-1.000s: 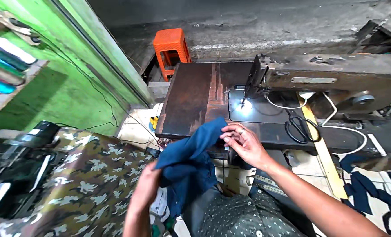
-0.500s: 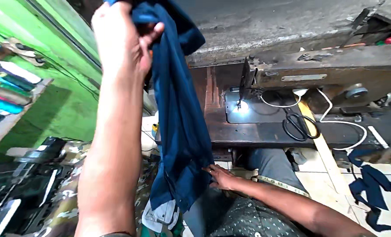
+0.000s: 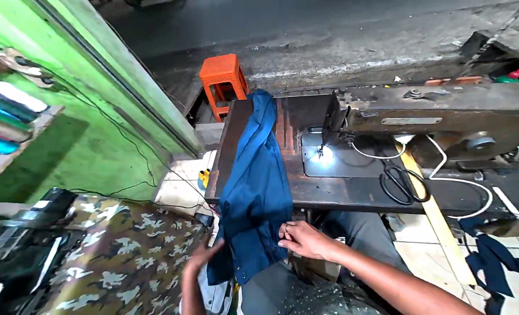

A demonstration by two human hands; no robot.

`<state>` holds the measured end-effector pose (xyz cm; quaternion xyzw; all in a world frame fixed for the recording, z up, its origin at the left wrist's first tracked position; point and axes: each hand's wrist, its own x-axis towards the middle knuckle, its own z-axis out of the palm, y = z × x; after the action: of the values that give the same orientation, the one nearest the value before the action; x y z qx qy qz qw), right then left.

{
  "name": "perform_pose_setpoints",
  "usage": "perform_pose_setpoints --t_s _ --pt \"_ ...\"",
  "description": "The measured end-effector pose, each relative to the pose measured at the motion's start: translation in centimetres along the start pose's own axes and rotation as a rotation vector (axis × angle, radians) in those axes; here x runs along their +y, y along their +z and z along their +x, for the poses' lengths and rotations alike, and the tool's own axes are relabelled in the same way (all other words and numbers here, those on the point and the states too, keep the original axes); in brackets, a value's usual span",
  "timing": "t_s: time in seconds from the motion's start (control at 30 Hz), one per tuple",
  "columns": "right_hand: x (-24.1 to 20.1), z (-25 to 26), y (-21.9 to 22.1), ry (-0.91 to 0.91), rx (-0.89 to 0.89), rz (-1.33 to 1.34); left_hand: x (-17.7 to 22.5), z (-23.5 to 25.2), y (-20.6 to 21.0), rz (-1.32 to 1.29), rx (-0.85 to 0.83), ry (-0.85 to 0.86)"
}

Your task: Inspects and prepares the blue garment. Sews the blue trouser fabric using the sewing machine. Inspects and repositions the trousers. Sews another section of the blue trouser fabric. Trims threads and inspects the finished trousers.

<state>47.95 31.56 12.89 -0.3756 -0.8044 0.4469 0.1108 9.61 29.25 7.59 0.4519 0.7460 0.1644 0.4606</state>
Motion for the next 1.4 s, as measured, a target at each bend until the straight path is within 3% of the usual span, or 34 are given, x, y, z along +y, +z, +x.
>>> perform_pose_setpoints --t_s 0.07,0.13,0.2,0.27,0.37,0.43,0.5,0.57,0.63,0.7,0.77,0.8,0.87,0.97,1.03,1.07,1.1,1.17,1.27,1.33,1.4 --pt "-1.5 1.1 -0.7 -0.042 -0.040 0.000 -4.1 0.8 5.4 -0.145 -0.055 -0.042" --pt "-2.8 1.6 -0.9 -0.067 -0.086 0.000 -6.5 1.4 8.3 -0.323 0.119 -0.054" --pt "-3.8 1.7 -0.6 -0.081 -0.111 0.023 -5.9 0.3 7.9 -0.407 0.312 -0.048" --pt "-5.0 1.6 -0.3 -0.053 -0.125 0.089 -1.7 -3.4 6.2 -0.387 0.370 0.013" --pt "-6.9 2.1 1.0 0.172 -0.157 0.402 8.0 -11.7 6.3 -0.161 0.318 0.124" --pt "-7.7 3.0 1.9 0.318 -0.156 0.710 12.6 -16.1 8.5 -0.008 0.153 0.200" --pt "-7.6 3.9 2.4 0.351 -0.087 0.797 14.0 -18.3 10.4 0.047 -0.107 0.320" --pt "-7.1 3.8 1.6 0.294 -0.040 0.824 11.9 -18.1 9.9 -0.122 -0.350 0.549" --pt "-7.2 2.7 0.1 0.191 -0.025 0.907 8.4 -16.7 7.3 -0.457 -0.388 0.558" --pt "-8.2 1.6 -1.7 0.056 -0.026 0.972 4.8 -14.2 5.4 -0.597 -0.070 0.303" --pt "-9.7 1.0 -3.5 -0.088 -0.026 0.995 0.8 -10.1 4.8 -0.432 0.173 -0.077" --pt "-10.6 0.7 -4.3 -0.151 -0.026 1.005 -1.0 -8.2 5.1 -0.427 0.180 -0.246" --pt "-12.0 0.3 -5.5 -0.272 -0.031 1.032 -1.9 -6.6 6.6 -0.616 0.134 -0.369" --pt "-13.0 -0.6 -5.7 -0.393 -0.051 1.044 3.5 -9.4 8.1 -0.895 0.127 -0.300" --pt "-13.0 -1.4 -5.4 -0.429 -0.069 1.032 6.1 -12.9 8.5 -0.783 0.216 -0.032" --pt "-12.9 -1.9 -5.4 -0.433 -0.071 1.024 4.7 -12.9 9.1 -0.666 0.268 0.087" --pt "-12.5 -2.5 -5.6 -0.434 -0.067 1.010 2.4 -11.8 9.8 -0.611 0.267 0.073" --pt "-11.6 -3.3 -6.1 -0.447 -0.055 0.962 -1.3 -7.9 10.8 -0.738 0.202 -0.245" --pt "-10.0 -4.0 -6.4 -0.452 -0.030 0.907 -8.3 -0.9 11.4 -0.959 0.316 -0.461" --pt "-8.8 -4.0 -6.0 -0.423 -0.006 0.888 -9.1 -0.1 9.7 -1.140 0.462 -0.354" --pt "-7.8 -3.5 -5.2 -0.372 0.046 0.821 -5.8 -3.2 6.6 -1.179 0.590 -0.090"
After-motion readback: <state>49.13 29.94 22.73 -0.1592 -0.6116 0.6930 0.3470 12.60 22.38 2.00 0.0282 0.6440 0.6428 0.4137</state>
